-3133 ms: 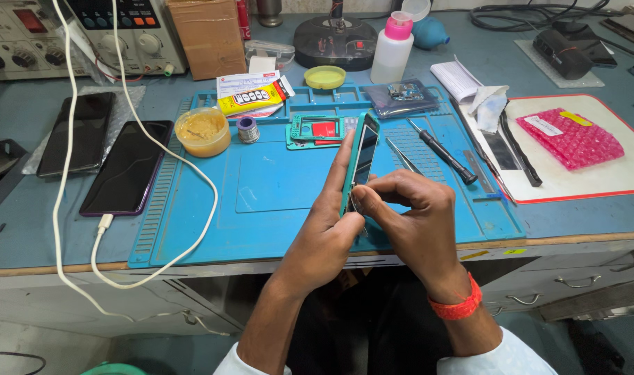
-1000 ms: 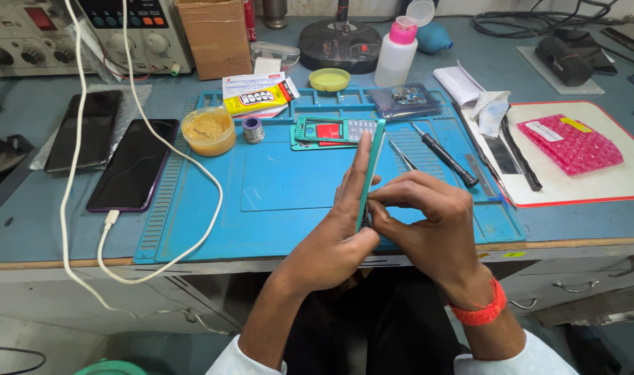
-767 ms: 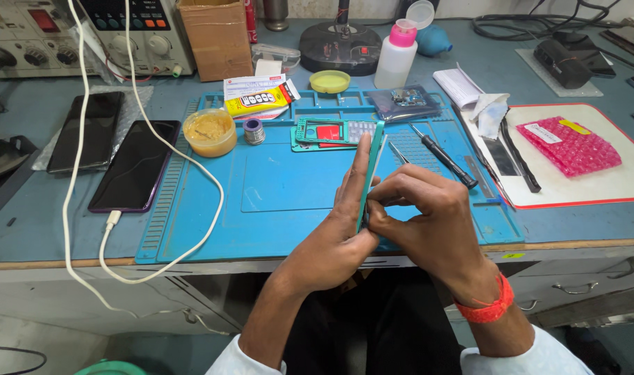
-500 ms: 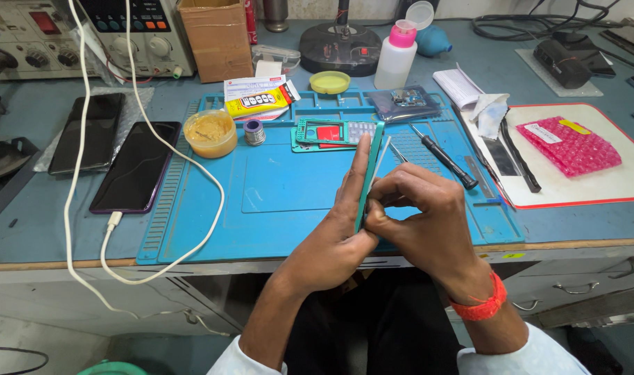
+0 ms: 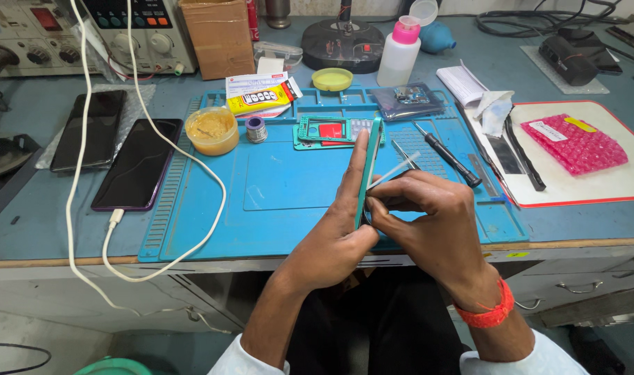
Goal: The person repairs a teal feature phone at a workbench. They pry open the phone casing with a spudger, use tweezers to work on the internal board and keypad, remove the keypad and internal components, handle a small circuit board, and continue manipulating the phone's internals with tweezers.
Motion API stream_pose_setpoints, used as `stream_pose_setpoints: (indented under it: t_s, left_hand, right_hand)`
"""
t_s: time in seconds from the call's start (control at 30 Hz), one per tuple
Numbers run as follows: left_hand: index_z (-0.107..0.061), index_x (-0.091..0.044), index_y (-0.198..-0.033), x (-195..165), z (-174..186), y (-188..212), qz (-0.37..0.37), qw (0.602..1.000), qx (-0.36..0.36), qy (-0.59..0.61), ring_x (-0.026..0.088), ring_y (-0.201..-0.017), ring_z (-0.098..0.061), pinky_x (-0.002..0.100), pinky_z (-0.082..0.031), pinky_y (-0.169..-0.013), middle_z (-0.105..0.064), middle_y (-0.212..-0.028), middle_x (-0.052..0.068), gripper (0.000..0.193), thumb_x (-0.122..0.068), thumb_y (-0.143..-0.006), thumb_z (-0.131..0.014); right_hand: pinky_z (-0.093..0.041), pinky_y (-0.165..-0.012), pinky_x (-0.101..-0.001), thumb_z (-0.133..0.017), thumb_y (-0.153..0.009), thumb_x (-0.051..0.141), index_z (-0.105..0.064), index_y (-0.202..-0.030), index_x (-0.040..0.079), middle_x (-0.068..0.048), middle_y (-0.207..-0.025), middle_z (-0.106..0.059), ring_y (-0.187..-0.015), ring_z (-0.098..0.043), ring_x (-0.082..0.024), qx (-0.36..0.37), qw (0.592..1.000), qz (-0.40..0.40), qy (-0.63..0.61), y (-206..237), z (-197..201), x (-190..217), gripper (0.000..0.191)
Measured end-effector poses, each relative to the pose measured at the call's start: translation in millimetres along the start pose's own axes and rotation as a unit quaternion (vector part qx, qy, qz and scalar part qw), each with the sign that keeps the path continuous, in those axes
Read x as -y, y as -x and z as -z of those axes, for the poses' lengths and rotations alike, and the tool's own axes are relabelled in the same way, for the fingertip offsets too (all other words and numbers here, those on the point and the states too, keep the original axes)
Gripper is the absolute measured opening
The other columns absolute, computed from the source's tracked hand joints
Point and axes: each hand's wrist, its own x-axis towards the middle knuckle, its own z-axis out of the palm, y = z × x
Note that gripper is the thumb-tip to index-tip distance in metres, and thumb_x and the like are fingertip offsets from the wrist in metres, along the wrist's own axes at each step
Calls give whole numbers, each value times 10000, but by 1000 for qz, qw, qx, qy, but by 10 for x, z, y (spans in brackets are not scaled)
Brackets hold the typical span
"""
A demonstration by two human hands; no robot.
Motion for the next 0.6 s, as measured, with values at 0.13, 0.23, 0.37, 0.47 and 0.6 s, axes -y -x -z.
stream_pose_setpoints:
  t_s: [0.13,0.23,0.37,0.47,0.6]
  left_hand:
    - [83,-117,-1688,11,-12,-4,2,1000,4,-4,332,-1661,-162,420,-205,-1319,-8,-1803,179,1063,126,-803,-454]
    - [86,-117,-1685,19,-10,-1,-7,999,6,-33,331,-1670,-127,423,-191,-1323,-1,-1803,179,1075,133,-803,-476]
    - [77,-128,-1691,29,-13,-1,-20,997,8,-70,324,-1673,-115,415,-163,-1323,-71,-1791,197,1105,158,-791,-497]
    - [66,-137,-1704,21,-22,5,13,1000,7,-7,299,-1548,-361,387,-262,-1290,-311,-1675,209,1110,150,-773,-466]
    - [58,-148,-1708,0,-19,5,7,1000,8,29,251,-1488,-395,372,-284,-1274,-358,-1638,177,1100,164,-787,-455]
  right_hand:
    - [-639,-694,-245,-795,-815,7,-763,-911,8,-51,-836,-750,-767,-776,-118,11,1000,-7,17,-36,23,38,101]
    - [-636,-682,-241,-795,-806,6,-752,-901,4,-45,-823,-747,-745,-771,-111,33,999,-22,11,-67,58,58,105]
    - [-638,-680,-241,-793,-796,-4,-732,-884,-6,-45,-805,-726,-730,-763,-105,49,998,-33,6,-86,65,67,107]
    - [-642,-689,-247,-787,-778,-19,-718,-875,-13,-47,-806,-710,-732,-753,-109,43,998,-34,-12,-87,46,60,119]
    - [-648,-687,-248,-780,-789,-31,-717,-878,-14,-44,-810,-708,-745,-748,-105,35,998,-37,-30,-81,20,33,110]
